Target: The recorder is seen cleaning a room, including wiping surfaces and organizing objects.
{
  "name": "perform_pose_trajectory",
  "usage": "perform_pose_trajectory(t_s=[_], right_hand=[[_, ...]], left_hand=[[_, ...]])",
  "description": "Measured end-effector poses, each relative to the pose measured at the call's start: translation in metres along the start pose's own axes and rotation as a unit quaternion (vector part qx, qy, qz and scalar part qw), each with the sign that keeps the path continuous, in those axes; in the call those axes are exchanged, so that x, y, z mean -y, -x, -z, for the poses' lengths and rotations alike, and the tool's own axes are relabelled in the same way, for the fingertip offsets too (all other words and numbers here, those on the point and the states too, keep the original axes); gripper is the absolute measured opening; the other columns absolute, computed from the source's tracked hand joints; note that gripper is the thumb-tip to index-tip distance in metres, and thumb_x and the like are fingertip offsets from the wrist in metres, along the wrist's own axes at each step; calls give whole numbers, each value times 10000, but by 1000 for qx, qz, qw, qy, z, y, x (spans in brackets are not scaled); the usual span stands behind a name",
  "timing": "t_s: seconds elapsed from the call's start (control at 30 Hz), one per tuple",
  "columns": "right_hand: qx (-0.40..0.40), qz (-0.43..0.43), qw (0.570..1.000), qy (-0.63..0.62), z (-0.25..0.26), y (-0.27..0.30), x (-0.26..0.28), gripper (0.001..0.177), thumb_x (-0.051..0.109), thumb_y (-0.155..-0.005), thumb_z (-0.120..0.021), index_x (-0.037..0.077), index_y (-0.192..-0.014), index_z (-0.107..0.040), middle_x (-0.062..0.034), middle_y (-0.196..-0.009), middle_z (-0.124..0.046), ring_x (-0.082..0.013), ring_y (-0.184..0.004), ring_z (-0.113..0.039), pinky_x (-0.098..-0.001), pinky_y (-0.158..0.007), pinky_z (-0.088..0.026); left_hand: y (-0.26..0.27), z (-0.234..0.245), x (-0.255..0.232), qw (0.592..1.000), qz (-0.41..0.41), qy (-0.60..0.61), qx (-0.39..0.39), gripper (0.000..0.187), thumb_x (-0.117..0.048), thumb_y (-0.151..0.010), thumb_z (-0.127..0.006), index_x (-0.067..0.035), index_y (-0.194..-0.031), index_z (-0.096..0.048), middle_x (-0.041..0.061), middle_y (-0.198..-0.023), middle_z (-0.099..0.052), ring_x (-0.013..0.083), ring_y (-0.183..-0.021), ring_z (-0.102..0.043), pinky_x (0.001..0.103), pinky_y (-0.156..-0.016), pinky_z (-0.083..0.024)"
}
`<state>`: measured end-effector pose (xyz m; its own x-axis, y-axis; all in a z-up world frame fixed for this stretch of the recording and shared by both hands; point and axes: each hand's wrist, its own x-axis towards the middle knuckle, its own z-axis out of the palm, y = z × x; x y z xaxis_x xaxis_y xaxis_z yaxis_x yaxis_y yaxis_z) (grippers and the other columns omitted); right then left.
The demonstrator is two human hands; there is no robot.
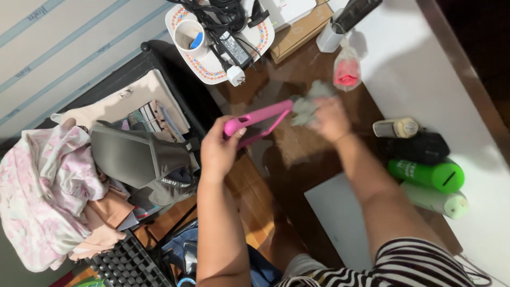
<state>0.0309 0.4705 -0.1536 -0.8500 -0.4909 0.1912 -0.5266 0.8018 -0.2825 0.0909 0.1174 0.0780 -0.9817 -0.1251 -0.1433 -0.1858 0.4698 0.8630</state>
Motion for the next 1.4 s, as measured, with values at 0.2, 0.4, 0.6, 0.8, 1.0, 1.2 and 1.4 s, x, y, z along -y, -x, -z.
perform_pose_trajectory(t_s=[0.2,0.4,0.6,0.8,1.0,1.2,1.4], right_hand=[[-227,-334,915,-6,-86,-44,-87,687,282,-775,-844,-55,-1318,-593,-257,-1341,-565,-469,-1266,-496,-528,-1089,-367],[-157,-260,953,3,-112,-108,35,403,161,-788,-684,66,-1180,-691,-177,-1563,-478,-384,-1425,-455,-485,-1180,-366],[10,7,992,-125,-25,-112,19,395,123,-773,-642,92,-1160,-721,-144,-1321,-634,-384,-1221,-582,-468,-1063,-448],[-274,-252,925,70,-88,-117,-7,320,70,-884,-531,55,-1158,-695,-233,-1303,-663,-410,-1198,-591,-489,-991,-453],[-161,-453,820,-312,-174,-138,162,304,271,-1069,-473,92,-1179,-693,-127,-1190,-720,-315,-1088,-687,-440,-939,-489],[-43,160,985,-35,-52,-75,172,389,194,-598,-653,155,-982,-700,-153,-1179,-721,-363,-1159,-638,-497,-952,-458],[-4,-13,1000,3,50,-50,41,450,56,-821,-626,210,-1238,-700,-124,-1314,-690,-342,-1296,-591,-461,-1096,-480]], left_hand=[[4,17,-6,995,62,-18,-70,325,-224,-904,-801,-139,-1197,-689,66,-979,-753,147,-848,-684,291,-797,-556],[11,18,20,989,38,8,-141,331,-189,-909,-815,-100,-1195,-674,61,-1014,-742,132,-919,-666,279,-859,-546],[13,32,23,987,40,7,-156,324,-196,-900,-816,-99,-1175,-675,55,-992,-732,139,-903,-660,282,-846,-546],[15,43,2,984,1,21,-179,298,-222,-927,-808,-98,-1168,-682,67,-997,-739,169,-903,-670,295,-853,-545],[21,42,-13,978,8,-27,-207,310,-237,-915,-820,-109,-1158,-676,85,-993,-747,182,-903,-702,310,-854,-554],[25,47,-16,977,36,-55,-203,304,-242,-905,-819,-121,-1149,-684,84,-964,-741,178,-867,-704,313,-812,-552],[35,51,-13,983,25,-20,-182,299,-243,-912,-817,-116,-1147,-682,81,-949,-737,191,-845,-679,314,-812,-552]])
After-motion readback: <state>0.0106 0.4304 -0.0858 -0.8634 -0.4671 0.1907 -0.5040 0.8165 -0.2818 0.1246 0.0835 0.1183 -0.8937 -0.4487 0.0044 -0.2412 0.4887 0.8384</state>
